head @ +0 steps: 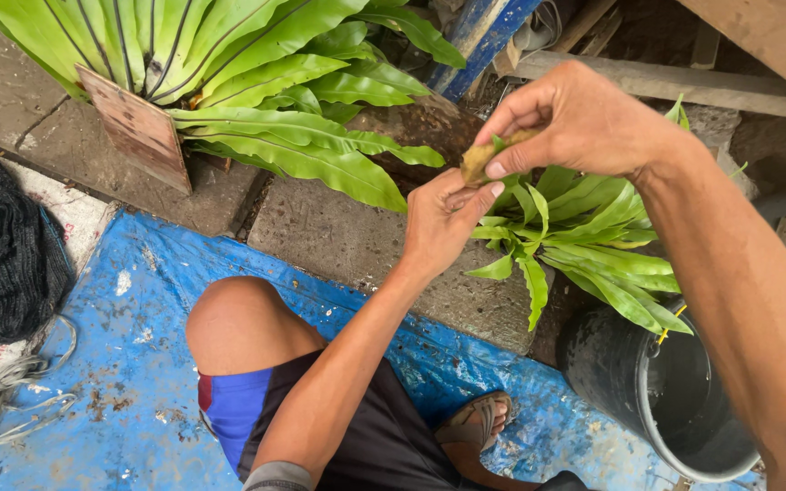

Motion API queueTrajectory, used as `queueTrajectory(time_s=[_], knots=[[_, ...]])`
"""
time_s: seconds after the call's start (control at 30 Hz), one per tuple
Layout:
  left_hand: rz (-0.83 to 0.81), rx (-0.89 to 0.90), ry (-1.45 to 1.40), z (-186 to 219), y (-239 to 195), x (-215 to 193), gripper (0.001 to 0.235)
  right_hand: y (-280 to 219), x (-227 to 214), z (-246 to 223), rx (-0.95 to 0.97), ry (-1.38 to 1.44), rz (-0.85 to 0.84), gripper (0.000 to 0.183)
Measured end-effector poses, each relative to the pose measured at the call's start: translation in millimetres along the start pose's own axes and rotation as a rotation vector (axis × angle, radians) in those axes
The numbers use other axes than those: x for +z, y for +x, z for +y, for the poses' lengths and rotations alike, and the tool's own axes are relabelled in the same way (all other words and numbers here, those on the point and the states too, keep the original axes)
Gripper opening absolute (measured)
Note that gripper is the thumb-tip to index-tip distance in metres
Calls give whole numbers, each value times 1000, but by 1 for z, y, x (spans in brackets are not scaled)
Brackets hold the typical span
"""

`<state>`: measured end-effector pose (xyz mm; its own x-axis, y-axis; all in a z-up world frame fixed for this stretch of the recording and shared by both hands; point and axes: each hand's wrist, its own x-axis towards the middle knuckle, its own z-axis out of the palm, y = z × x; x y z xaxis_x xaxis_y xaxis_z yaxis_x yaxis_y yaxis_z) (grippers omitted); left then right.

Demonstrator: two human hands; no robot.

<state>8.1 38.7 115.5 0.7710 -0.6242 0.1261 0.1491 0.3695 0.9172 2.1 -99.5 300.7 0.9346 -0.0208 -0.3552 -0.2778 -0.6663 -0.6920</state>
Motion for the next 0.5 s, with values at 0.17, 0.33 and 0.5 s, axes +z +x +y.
queueTrajectory(time_s=[0.17,0.33,0.5], knots=[[25,41,-38,-10,2,-2,26,-11,-6,-28,-9,65,75,28],[63,-28,-60,-23,1,-8,22,-71,-9,-31,-181,308,380,20],[-6,-37,-24,-16,-2,-14,37,-150,42,0,-119,112,594,20]])
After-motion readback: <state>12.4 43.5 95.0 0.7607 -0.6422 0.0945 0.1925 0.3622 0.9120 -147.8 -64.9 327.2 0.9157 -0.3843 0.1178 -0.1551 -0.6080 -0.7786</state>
